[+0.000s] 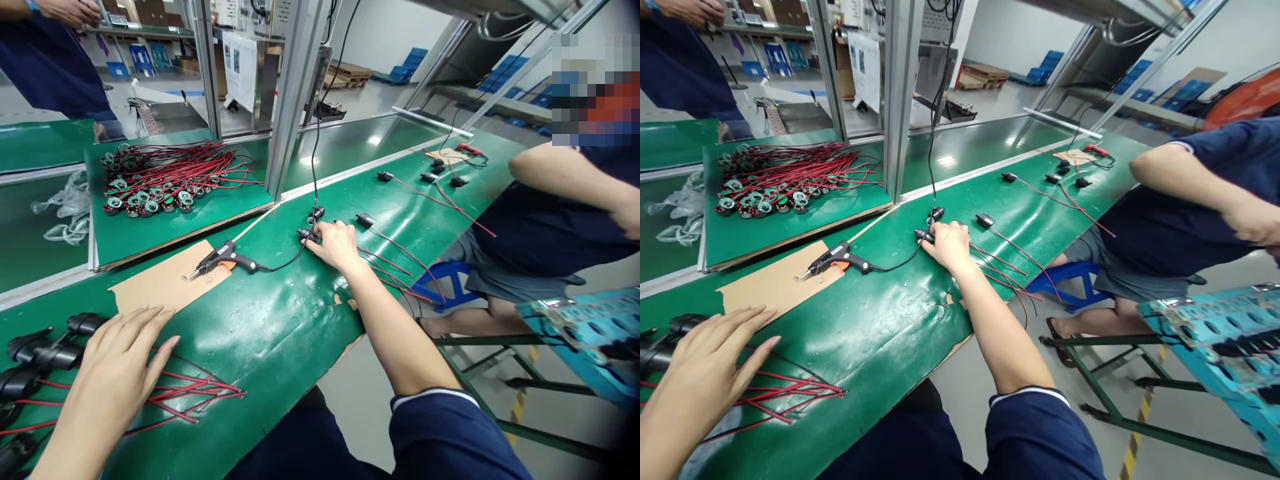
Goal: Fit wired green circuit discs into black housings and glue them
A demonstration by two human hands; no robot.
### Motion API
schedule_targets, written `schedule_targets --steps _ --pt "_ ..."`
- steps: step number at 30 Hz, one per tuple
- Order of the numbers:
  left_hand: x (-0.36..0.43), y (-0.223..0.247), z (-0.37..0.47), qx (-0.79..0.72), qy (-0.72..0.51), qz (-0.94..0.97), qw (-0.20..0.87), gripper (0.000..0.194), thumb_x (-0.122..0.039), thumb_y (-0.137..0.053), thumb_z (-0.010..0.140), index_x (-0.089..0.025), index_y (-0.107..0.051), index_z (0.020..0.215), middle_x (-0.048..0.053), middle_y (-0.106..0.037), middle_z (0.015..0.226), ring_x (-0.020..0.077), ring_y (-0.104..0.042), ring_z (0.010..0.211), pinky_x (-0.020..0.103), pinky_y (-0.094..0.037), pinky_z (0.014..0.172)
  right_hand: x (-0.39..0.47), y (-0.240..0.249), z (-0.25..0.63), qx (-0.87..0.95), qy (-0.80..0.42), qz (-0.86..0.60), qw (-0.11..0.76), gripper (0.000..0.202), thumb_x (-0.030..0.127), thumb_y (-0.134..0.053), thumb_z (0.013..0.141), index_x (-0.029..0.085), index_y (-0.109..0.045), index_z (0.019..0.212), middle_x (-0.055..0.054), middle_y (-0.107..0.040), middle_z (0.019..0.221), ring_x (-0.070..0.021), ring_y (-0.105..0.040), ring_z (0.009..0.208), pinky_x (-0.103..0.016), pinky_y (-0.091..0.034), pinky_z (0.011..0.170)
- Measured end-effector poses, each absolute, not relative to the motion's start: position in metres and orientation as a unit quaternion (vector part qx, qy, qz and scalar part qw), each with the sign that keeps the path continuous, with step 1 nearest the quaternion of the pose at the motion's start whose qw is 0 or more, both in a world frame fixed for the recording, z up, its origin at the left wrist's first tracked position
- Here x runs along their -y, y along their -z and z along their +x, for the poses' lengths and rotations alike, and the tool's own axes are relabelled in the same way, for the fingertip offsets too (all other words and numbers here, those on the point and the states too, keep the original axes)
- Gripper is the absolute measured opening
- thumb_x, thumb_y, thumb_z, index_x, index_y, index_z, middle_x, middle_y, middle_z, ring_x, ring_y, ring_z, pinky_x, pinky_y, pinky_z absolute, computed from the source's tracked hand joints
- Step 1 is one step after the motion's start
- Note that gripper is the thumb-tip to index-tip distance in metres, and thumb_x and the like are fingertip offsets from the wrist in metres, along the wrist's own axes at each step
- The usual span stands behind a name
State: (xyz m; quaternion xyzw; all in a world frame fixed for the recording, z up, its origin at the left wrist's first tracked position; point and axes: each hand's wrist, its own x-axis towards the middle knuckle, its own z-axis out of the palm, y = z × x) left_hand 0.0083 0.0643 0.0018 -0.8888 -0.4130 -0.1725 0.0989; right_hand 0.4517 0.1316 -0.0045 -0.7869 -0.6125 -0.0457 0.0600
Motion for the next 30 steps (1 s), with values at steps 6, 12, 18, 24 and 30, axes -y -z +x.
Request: schedule_targets --steps 6,12,18,24,30 --pt "-0.062 -0.002 0.016 0.393 0.179 -0.896 0.100 0.037 -0.038 -0.050 0.101 -0.017 -0.056 0.131 0.016 -0.070 0.121 0.0356 -0.065 0.111 0.052 -0.045 0.099 -0.082 -0.005 0.441 0.588 0.030 -0.808 0.019 0.032 0.042 -0.055 0.089 0.015 -0.064 0.104 -0.017 -0.073 0.097 -0.0328 -0.063 0.098 -0.042 -0.038 0.088" --pt "-0.057 0.000 0.030 0.380 0.177 -0.906 0.050 0.036 -0.040 -0.049 0.101 -0.019 -0.059 0.128 0.014 -0.070 0.122 0.0326 -0.065 0.112 0.049 -0.047 0.099 -0.048 -0.010 0.446 0.548 -0.024 -0.836 0.020 0.038 0.041 -0.046 0.093 0.014 -0.056 0.118 -0.012 -0.075 0.090 -0.0285 -0.069 0.080 -0.035 -0.043 0.072" --pt "-0.053 0.002 0.037 0.374 0.177 -0.910 0.025 0.035 -0.037 -0.052 0.101 -0.018 -0.060 0.129 0.014 -0.070 0.123 0.0327 -0.064 0.115 0.050 -0.049 0.098 -0.080 -0.031 0.438 0.588 -0.095 -0.804 0.002 0.044 0.048 -0.037 0.096 0.018 -0.069 0.090 -0.014 -0.073 0.089 -0.0283 -0.068 0.086 -0.034 -0.044 0.071" --pt "-0.053 0.002 0.040 0.385 0.176 -0.906 -0.022 0.032 -0.032 -0.057 0.099 -0.019 -0.061 0.127 0.013 -0.070 0.123 0.0322 -0.065 0.115 0.053 -0.051 0.100 -0.114 -0.058 0.434 0.690 -0.279 -0.666 -0.059 0.047 0.047 -0.049 0.090 0.019 -0.066 0.057 -0.006 -0.067 0.062 -0.0184 -0.060 0.060 -0.029 -0.041 0.061" --pt "-0.037 -0.005 0.058 0.429 0.229 -0.862 -0.142 0.070 -0.045 -0.061 0.096 -0.023 -0.029 0.155 0.016 -0.059 0.143 0.0308 -0.060 0.130 0.048 -0.054 0.104 -0.100 -0.066 0.366 0.782 -0.332 -0.528 0.012 0.040 0.050 -0.050 0.093 0.018 -0.074 0.091 -0.001 -0.070 0.076 -0.0152 -0.059 0.068 -0.025 -0.039 0.062"
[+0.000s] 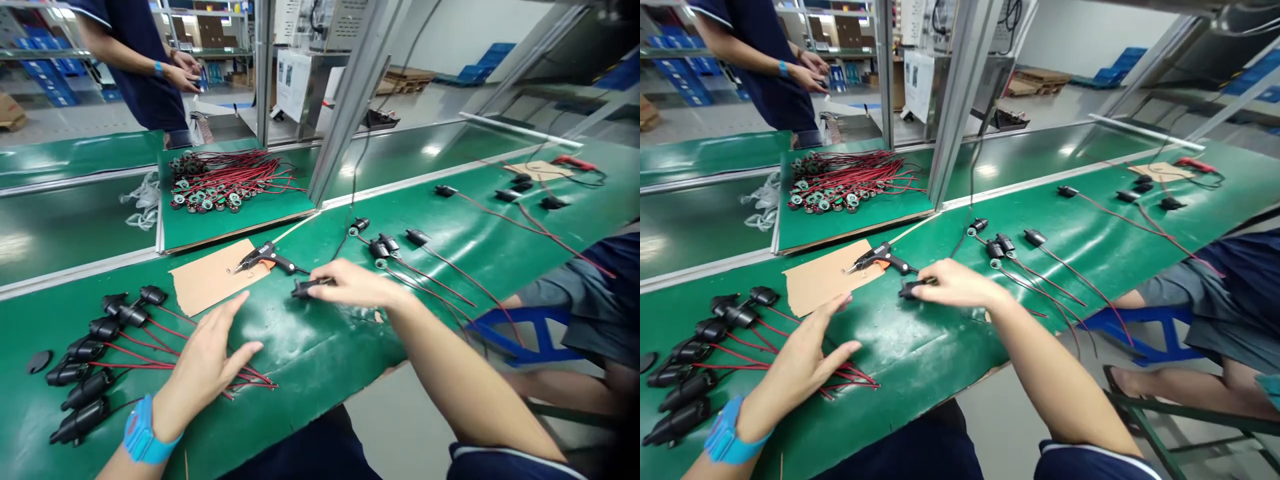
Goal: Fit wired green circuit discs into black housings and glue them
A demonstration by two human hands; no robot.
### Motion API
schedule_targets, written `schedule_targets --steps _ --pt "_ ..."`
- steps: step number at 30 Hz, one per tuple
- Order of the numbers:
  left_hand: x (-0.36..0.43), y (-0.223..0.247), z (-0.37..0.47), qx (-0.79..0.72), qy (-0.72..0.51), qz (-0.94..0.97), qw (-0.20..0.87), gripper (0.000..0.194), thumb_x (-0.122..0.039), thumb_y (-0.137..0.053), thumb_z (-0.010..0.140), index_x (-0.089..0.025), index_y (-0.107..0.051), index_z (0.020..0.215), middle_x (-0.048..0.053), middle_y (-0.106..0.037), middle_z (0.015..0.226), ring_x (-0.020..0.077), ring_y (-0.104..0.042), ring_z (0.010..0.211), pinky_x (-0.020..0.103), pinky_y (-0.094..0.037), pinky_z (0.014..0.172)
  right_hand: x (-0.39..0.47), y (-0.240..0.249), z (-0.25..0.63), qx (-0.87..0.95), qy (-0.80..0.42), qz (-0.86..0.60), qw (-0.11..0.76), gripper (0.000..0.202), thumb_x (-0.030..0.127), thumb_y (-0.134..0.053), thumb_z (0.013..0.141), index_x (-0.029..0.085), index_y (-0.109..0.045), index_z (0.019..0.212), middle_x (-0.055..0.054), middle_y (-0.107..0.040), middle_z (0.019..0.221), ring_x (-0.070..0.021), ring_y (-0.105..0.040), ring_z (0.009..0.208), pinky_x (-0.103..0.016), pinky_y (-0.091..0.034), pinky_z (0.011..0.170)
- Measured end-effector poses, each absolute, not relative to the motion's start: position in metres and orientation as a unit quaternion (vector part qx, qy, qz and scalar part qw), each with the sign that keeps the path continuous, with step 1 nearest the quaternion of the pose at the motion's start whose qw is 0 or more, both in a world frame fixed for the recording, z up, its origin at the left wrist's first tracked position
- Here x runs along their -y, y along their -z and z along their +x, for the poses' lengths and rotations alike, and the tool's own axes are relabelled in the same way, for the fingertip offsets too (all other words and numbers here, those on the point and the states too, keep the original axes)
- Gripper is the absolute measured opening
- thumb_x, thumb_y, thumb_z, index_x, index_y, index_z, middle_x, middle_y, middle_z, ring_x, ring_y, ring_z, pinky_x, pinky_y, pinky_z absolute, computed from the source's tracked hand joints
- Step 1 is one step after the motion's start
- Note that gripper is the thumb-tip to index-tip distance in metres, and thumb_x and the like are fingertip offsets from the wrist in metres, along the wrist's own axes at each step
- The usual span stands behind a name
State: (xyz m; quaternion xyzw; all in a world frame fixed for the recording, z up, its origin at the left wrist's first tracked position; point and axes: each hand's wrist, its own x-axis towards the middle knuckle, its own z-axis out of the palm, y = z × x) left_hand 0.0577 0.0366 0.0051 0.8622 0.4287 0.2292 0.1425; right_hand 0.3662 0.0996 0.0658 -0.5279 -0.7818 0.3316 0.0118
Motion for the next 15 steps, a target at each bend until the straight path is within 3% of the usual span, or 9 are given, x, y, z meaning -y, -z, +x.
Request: schedule_targets --steps 2,5,7,11,15 --pt "-0.032 -0.006 0.064 -0.420 -0.235 0.861 0.164 0.078 -0.043 -0.062 0.095 -0.024 -0.021 0.158 0.017 -0.050 0.152 0.0304 -0.053 0.138 0.048 -0.050 0.110 -0.085 -0.063 0.326 0.820 -0.292 -0.488 0.066 0.030 0.042 -0.056 0.091 0.018 -0.074 0.093 -0.002 -0.071 0.080 -0.0161 -0.061 0.072 -0.027 -0.040 0.066" --pt "-0.030 -0.007 0.067 -0.405 -0.235 0.868 0.167 0.065 -0.027 -0.054 0.100 -0.025 -0.024 0.158 0.015 -0.053 0.148 0.0273 -0.055 0.135 0.045 -0.050 0.111 -0.071 -0.056 0.280 0.854 -0.280 -0.419 0.130 0.022 0.034 -0.064 0.087 0.015 -0.072 0.095 -0.006 -0.074 0.087 -0.0187 -0.064 0.076 -0.029 -0.042 0.069" --pt "-0.033 -0.008 0.063 -0.420 -0.248 0.858 0.163 0.059 -0.020 -0.049 0.101 -0.024 -0.029 0.156 0.014 -0.060 0.139 0.0248 -0.059 0.128 0.041 -0.052 0.107 -0.071 -0.050 0.267 0.846 -0.330 -0.382 0.170 0.026 0.037 -0.070 0.087 0.015 -0.071 0.101 -0.005 -0.073 0.089 -0.0177 -0.063 0.076 -0.028 -0.044 0.069" --pt "-0.039 -0.014 0.055 -0.460 -0.302 0.815 0.182 0.042 -0.022 -0.058 0.098 -0.021 -0.048 0.138 0.010 -0.065 0.124 0.0227 -0.063 0.117 0.035 -0.054 0.100 -0.078 -0.037 0.271 0.761 -0.450 -0.379 0.273 0.044 0.042 -0.077 0.083 0.018 -0.065 0.117 -0.002 -0.068 0.088 -0.0134 -0.058 0.068 -0.026 -0.046 0.061" --pt "-0.038 -0.021 0.055 -0.473 -0.310 0.782 0.261 0.032 -0.022 -0.062 0.096 -0.023 -0.051 0.125 0.006 -0.066 0.114 0.0193 -0.065 0.104 0.031 -0.053 0.091 -0.076 -0.030 0.274 0.701 -0.510 -0.369 0.335 0.018 0.034 -0.064 0.094 0.019 -0.066 0.103 -0.002 -0.068 0.088 -0.0131 -0.062 0.073 -0.026 -0.051 0.065"
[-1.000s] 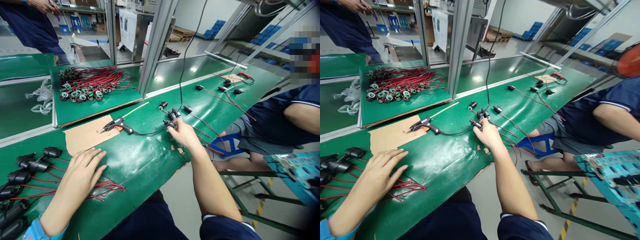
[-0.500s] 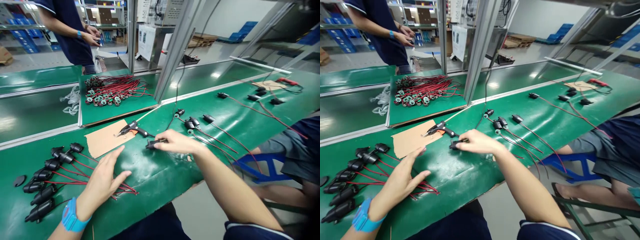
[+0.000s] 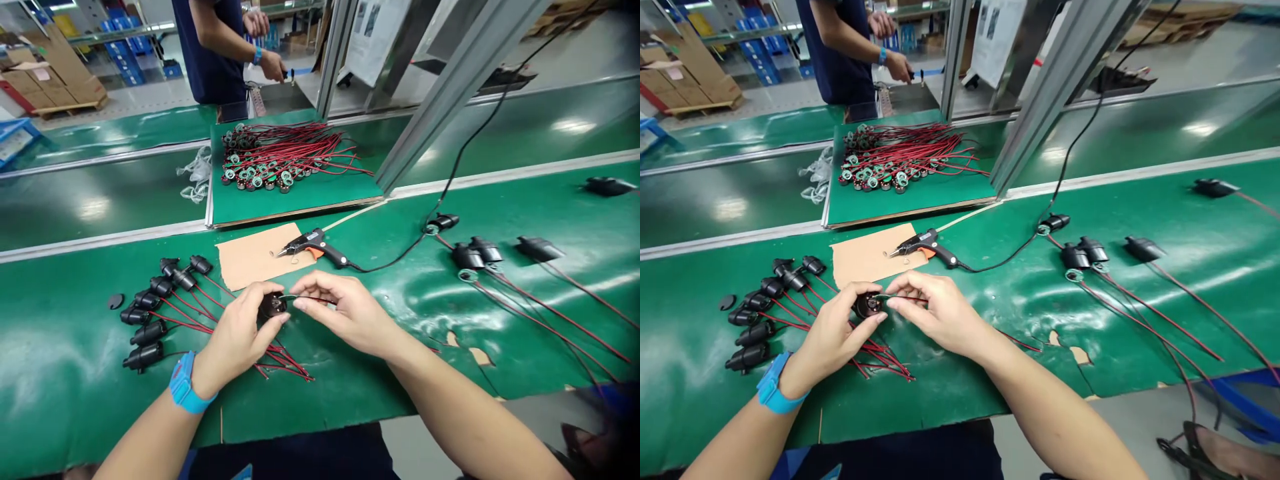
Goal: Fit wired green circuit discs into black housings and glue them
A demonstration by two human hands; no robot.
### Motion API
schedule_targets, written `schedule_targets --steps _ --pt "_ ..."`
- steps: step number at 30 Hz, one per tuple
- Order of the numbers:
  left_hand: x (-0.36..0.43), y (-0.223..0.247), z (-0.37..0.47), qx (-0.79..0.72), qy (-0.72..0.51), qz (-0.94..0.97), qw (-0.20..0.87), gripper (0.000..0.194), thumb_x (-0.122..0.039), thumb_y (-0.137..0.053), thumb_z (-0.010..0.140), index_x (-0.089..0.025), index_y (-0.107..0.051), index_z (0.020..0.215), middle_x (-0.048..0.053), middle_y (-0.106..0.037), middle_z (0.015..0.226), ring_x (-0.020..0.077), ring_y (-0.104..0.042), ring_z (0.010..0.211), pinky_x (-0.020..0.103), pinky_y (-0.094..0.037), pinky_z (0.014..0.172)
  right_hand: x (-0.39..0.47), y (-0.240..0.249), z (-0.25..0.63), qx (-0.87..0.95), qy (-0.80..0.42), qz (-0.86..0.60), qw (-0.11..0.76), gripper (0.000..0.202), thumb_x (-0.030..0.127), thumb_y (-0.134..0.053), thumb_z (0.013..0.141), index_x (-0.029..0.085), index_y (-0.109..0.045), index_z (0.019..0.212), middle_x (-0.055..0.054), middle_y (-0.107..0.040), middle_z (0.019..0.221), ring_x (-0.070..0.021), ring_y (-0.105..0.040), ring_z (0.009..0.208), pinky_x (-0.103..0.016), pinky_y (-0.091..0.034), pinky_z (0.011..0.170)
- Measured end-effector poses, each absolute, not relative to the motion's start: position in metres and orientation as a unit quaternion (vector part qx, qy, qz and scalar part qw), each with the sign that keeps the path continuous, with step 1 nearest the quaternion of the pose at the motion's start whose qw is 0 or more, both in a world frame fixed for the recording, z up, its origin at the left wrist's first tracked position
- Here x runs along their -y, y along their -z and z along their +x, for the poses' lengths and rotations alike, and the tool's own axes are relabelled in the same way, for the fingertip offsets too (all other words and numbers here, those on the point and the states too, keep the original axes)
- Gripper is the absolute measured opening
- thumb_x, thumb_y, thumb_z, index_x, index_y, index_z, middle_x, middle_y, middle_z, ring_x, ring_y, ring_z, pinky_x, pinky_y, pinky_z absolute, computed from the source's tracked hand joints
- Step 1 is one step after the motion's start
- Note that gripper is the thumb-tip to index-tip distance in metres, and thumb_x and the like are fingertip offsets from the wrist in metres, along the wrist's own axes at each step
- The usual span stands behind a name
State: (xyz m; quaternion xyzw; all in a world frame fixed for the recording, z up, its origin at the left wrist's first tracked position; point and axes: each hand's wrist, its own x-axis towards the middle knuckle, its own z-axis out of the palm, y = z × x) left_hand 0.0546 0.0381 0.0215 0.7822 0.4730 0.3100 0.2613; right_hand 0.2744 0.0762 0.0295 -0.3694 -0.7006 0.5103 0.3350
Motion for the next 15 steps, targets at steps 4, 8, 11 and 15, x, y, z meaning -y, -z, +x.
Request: schedule_targets --steps 4,8,11,15 --pt "-0.0355 -0.0245 0.0574 -0.471 -0.287 0.756 0.352 0.029 -0.020 -0.063 0.093 -0.024 -0.049 0.118 0.001 -0.061 0.103 0.0159 -0.061 0.089 0.029 -0.050 0.079 -0.0696 -0.0281 0.2692 0.696 -0.483 -0.378 0.373 0.012 0.031 -0.066 0.093 0.019 -0.068 0.095 0.000 -0.067 0.080 -0.0112 -0.061 0.067 -0.024 -0.050 0.060" --pt "-0.0374 -0.0232 0.0555 -0.489 -0.291 0.716 0.405 0.036 -0.035 -0.078 0.084 -0.023 -0.047 0.097 -0.003 -0.052 0.087 0.0134 -0.051 0.074 0.026 -0.044 0.065 -0.0665 -0.0271 0.2666 0.692 -0.464 -0.377 0.405 0.010 0.029 -0.069 0.092 0.020 -0.068 0.093 0.000 -0.068 0.081 -0.0112 -0.064 0.070 -0.024 -0.053 0.064" --pt "-0.0403 -0.0244 0.0529 -0.472 -0.300 0.718 0.413 0.026 -0.039 -0.071 0.091 -0.023 -0.053 0.099 -0.002 -0.055 0.089 0.0139 -0.054 0.080 0.026 -0.046 0.072 -0.0676 -0.0264 0.2670 0.670 -0.474 -0.393 0.415 0.011 0.030 -0.070 0.091 0.019 -0.067 0.090 0.001 -0.066 0.076 -0.0105 -0.061 0.067 -0.024 -0.051 0.062" --pt "-0.0397 -0.0263 0.0549 -0.455 -0.316 0.732 0.396 0.039 -0.035 -0.059 0.099 -0.028 -0.047 0.136 0.003 -0.062 0.109 0.0151 -0.061 0.095 0.027 -0.051 0.084 -0.0698 -0.0255 0.2662 0.612 -0.532 -0.410 0.417 0.016 0.034 -0.070 0.090 0.019 -0.065 0.089 0.002 -0.062 0.073 -0.0095 -0.057 0.061 -0.024 -0.049 0.058"
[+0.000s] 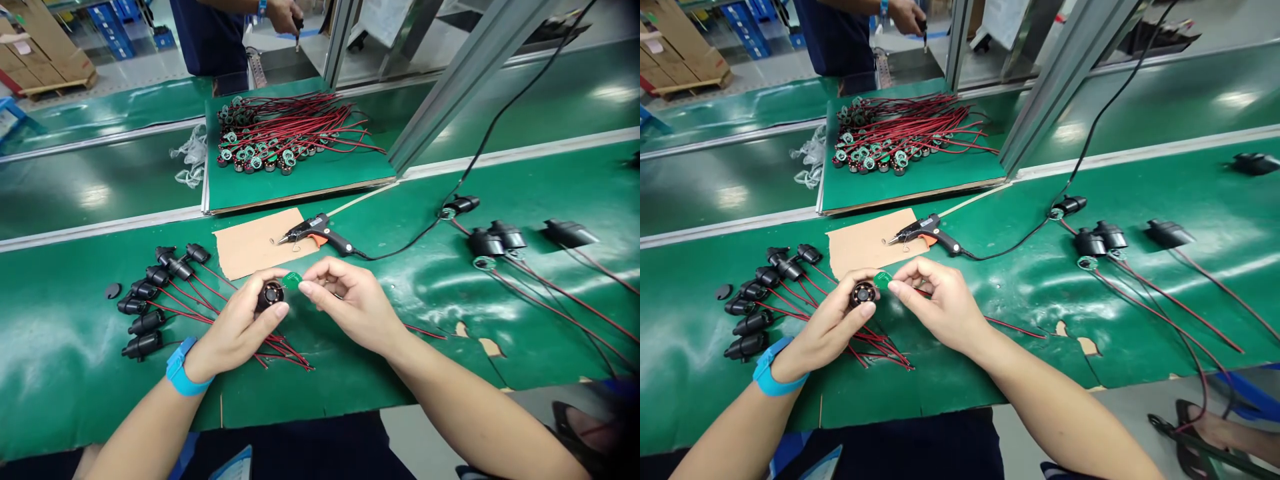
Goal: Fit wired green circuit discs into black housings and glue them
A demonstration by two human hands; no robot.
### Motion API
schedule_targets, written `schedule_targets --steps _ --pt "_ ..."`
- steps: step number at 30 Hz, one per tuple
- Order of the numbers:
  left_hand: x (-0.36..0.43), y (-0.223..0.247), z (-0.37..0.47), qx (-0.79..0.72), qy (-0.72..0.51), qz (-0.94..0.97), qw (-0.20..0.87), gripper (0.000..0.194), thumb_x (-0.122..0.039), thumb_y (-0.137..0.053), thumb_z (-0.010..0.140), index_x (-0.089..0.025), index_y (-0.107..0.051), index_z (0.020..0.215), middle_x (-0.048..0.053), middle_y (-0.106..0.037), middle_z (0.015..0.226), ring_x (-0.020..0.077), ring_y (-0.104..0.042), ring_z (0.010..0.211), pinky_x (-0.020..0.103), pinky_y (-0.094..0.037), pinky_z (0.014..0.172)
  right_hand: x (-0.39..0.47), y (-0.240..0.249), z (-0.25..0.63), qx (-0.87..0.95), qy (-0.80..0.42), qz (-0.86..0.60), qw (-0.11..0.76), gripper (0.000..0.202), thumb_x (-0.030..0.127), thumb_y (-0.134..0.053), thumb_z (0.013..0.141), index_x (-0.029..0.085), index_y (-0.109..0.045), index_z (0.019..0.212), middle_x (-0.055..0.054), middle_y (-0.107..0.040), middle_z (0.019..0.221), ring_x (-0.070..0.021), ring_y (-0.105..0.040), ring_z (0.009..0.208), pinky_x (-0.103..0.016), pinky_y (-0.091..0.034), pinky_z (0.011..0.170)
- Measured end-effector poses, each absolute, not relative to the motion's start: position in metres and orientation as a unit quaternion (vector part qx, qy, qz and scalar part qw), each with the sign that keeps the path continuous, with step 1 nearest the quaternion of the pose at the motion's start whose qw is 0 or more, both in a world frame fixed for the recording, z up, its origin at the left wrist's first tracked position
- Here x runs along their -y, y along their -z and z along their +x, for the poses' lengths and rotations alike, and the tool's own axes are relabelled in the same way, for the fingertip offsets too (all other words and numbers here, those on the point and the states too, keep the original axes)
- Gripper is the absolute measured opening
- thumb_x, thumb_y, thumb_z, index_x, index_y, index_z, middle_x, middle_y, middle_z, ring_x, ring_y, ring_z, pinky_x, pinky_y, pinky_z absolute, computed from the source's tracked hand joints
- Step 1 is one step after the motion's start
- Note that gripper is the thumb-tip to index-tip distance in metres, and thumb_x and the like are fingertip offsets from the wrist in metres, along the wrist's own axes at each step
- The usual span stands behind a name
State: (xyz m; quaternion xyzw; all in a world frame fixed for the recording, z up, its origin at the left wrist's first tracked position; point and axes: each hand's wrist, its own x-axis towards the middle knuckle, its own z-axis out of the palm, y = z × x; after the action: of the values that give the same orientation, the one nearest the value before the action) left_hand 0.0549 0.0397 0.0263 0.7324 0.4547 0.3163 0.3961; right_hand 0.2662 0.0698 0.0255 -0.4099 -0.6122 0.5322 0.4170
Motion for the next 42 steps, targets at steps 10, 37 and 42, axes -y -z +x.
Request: schedule_targets --steps 10,37,42 --pt "-0.036 -0.014 0.060 -0.496 -0.407 0.758 0.119 0.026 -0.032 -0.074 0.089 -0.022 -0.060 0.109 0.000 -0.072 0.090 0.0134 -0.070 0.074 0.023 -0.055 0.068 -0.076 -0.020 0.272 0.697 -0.461 -0.412 0.363 0.023 0.042 -0.064 0.094 0.020 -0.069 0.094 -0.003 -0.073 0.086 -0.0172 -0.066 0.079 -0.032 -0.054 0.074" --pt "-0.039 -0.021 0.060 -0.577 -0.434 0.645 0.250 0.024 -0.027 -0.077 0.084 -0.021 -0.064 0.104 -0.002 -0.069 0.084 0.0104 -0.065 0.067 0.021 -0.052 0.062 -0.103 -0.026 0.302 0.709 -0.151 -0.557 0.405 0.026 0.040 -0.075 0.078 0.025 -0.059 0.091 0.004 -0.054 0.063 -0.0134 -0.046 0.051 -0.031 -0.040 0.050" --pt "-0.038 -0.022 0.060 -0.565 -0.431 0.658 0.250 0.024 -0.026 -0.078 0.084 -0.022 -0.064 0.104 -0.003 -0.068 0.086 0.0094 -0.065 0.071 0.020 -0.052 0.065 -0.094 -0.027 0.296 0.741 -0.069 -0.557 0.369 0.017 0.030 -0.068 0.079 0.025 -0.052 0.080 0.001 -0.057 0.067 -0.0171 -0.053 0.059 -0.034 -0.046 0.057"
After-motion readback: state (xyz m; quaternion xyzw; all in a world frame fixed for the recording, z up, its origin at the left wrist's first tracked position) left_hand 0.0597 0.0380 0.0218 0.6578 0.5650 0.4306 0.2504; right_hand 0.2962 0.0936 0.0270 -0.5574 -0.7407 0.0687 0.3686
